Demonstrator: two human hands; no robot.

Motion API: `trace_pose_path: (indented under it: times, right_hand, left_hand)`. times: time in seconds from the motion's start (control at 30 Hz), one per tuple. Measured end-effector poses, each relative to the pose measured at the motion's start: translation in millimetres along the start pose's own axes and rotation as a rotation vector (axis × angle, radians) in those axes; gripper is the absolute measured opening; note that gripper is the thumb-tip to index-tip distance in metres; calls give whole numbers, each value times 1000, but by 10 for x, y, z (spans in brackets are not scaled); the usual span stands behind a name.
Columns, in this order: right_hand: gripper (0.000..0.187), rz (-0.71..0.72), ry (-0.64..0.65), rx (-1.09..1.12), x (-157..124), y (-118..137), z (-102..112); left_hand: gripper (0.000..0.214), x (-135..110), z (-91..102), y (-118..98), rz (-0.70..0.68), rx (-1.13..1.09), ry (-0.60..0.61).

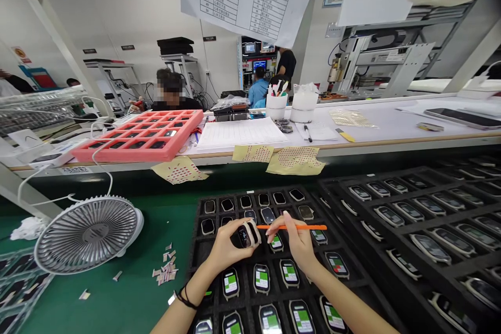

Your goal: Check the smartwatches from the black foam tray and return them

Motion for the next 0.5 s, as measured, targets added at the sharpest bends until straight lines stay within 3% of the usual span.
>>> trace_pose_path:
  times: [0.17,0.5]
  right_hand:
    - [53,10,83,16,-16,73,-88]
    - [54,15,61,13,-40,53,-90]
  left_hand:
    - [54,-13,4,-9,3,-11,-13]
    - [53,-12,14,-69,-8,-27,-9]
Point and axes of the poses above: each hand's wrist, its own x-axis towards the middle knuckle, its own z-axis out of the back of the hand, y = z × x, the point moved 4 cm from there along x, towards the middle knuckle, and after that the axes turned 1 degree about z, right-handed, at the moved point
